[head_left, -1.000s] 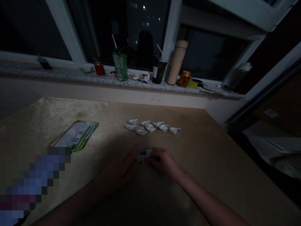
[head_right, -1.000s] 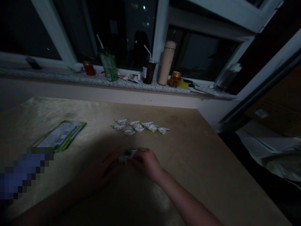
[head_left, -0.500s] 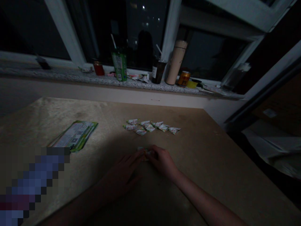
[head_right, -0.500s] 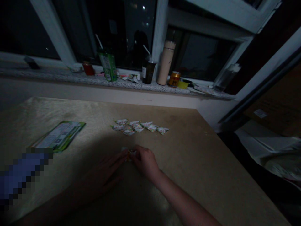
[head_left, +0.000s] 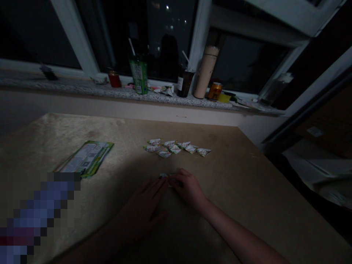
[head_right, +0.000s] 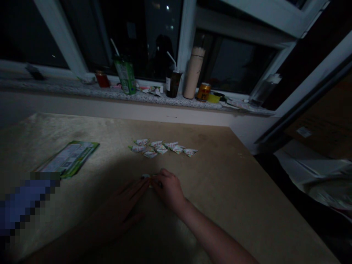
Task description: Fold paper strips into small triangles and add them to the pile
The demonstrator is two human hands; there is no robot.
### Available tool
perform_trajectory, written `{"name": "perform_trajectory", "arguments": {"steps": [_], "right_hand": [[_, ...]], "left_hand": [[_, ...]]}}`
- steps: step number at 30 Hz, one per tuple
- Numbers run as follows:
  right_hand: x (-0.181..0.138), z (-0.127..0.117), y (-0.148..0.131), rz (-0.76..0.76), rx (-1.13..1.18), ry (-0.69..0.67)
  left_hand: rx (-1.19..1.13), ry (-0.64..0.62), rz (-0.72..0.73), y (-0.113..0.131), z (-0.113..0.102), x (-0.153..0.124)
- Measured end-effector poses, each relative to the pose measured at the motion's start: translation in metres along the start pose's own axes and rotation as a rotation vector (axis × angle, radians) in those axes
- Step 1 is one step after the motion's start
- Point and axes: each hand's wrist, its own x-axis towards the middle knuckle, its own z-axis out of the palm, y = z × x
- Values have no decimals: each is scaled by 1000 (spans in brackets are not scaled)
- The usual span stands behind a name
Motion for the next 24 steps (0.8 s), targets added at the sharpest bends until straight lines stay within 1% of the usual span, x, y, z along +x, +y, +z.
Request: {"name": "perform_trajectory", "arguments": {"steps": [6,16,21,24], "right_hand": [[-1,0,2,-9,-24,-8],[-3,-1,0,-24,-82,-14],[-3,-2,-1,-19,-82,-21],[-3,-2,-1,-16,-83,-17]], "left_hand": [[-3,-47,-29,0,2,0],[4,-92,-28,2,-2,2],[-20,-63,-5,0,1,0],[-26,-68,-8,-1,2,-1]]}}
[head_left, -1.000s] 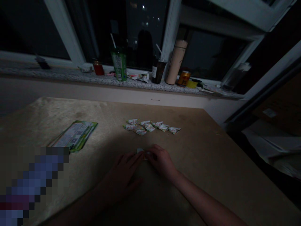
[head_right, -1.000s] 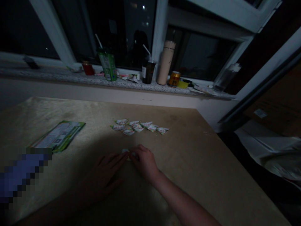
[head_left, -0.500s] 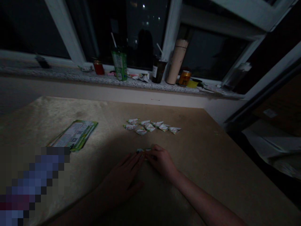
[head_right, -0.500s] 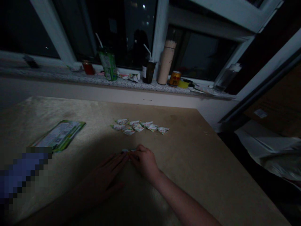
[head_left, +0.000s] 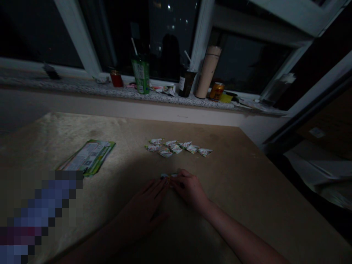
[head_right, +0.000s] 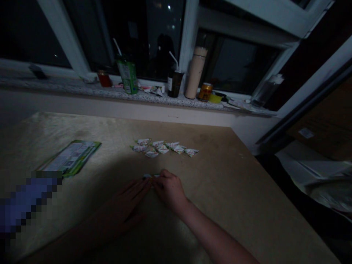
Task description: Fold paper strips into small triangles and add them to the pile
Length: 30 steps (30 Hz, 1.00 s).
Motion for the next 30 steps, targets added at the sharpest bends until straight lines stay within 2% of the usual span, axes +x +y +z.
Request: {"name": "perform_trajectory", "arguments": {"steps": [11,21,24,30], "right_hand": [[0,-3,-3,-24,-63,-45],[-1,-4,-11,-120,-380,-62],[-1,-2,-9,-96,-310,-37],[6,-14,6,-15,125,-110]], "left_hand": [[-19,-23,1,1,-4,0],[-14,2,23,0,-2,-1],[-14,-17,29,0,-3,0],[-50,-34,26,-1,-6,-1]]}}
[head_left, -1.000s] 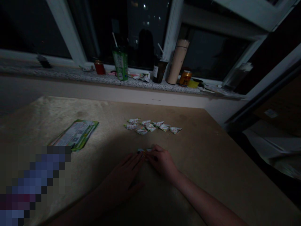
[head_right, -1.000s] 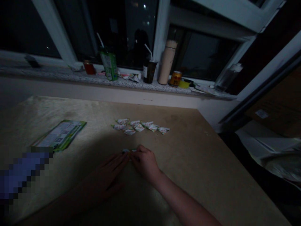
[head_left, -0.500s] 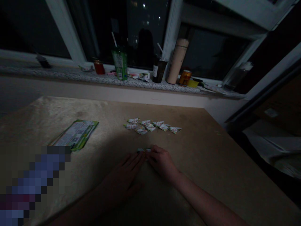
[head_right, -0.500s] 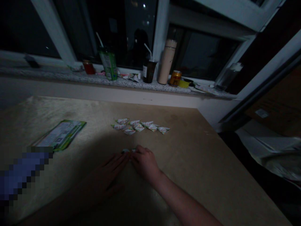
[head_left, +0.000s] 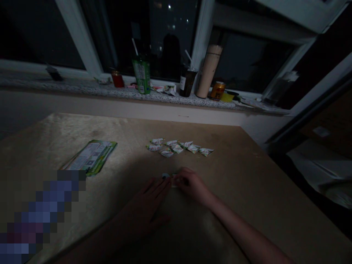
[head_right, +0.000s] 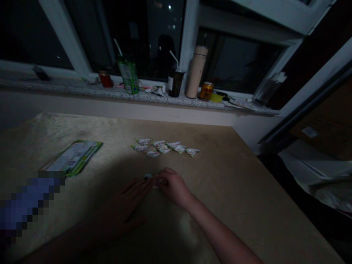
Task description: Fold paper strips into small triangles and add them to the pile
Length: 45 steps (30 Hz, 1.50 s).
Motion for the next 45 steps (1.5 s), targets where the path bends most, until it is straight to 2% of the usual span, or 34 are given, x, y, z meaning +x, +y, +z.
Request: {"name": "perform_trajectory", "arguments": {"steps": [3,6,17,23,31,37,45], "right_hand": [[2,-12,8,74,-64,11],[2,-18,14,112,-35,-18],[2,-17,14,112,-25,-37],[0,-23,12,86,-19,-82],[3,-20,14,97,-8,-75],[3,-19,8,137,-51,-71],[5,-12,4,199,-131,-38]], "left_hand": [[-11,-16,-12,0,-2,0],[-1,-40,-15,0,-3,2],[38,-63,6,1,-4,2],[33,-31,4,1,-1,2],[45,-27,0,4,1,3],[-29,-58,-2,8,-3,3],[-35,-12,8,8,4,4]]}}
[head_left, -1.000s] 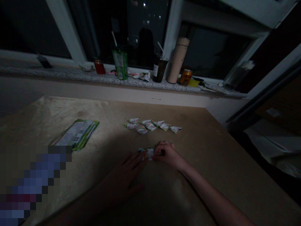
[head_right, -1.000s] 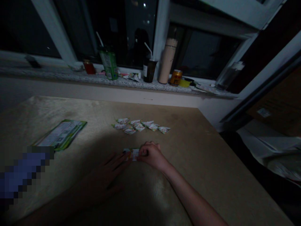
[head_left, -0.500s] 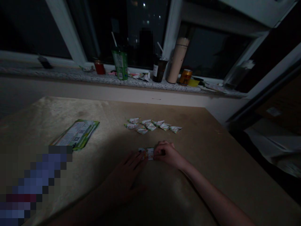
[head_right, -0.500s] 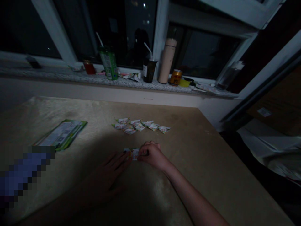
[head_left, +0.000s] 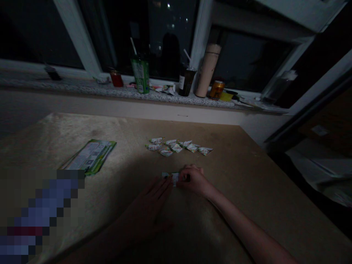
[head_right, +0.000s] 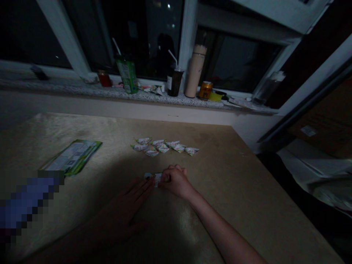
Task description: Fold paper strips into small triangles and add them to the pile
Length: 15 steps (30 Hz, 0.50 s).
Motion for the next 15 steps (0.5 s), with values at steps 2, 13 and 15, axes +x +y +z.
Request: {"name": "perform_trajectory", "arguments": {"steps": [2,13,15], "right_hand": [[0,0,0,5,10,0],[0,2,-5,50,-23,2],[-1,2,-5,46,-14,-2]], "left_hand": [[-3,3,-9,2,2,0],[-45,-19,-48,9,1,1],[-46,-22,-62,10,2,1]]}}
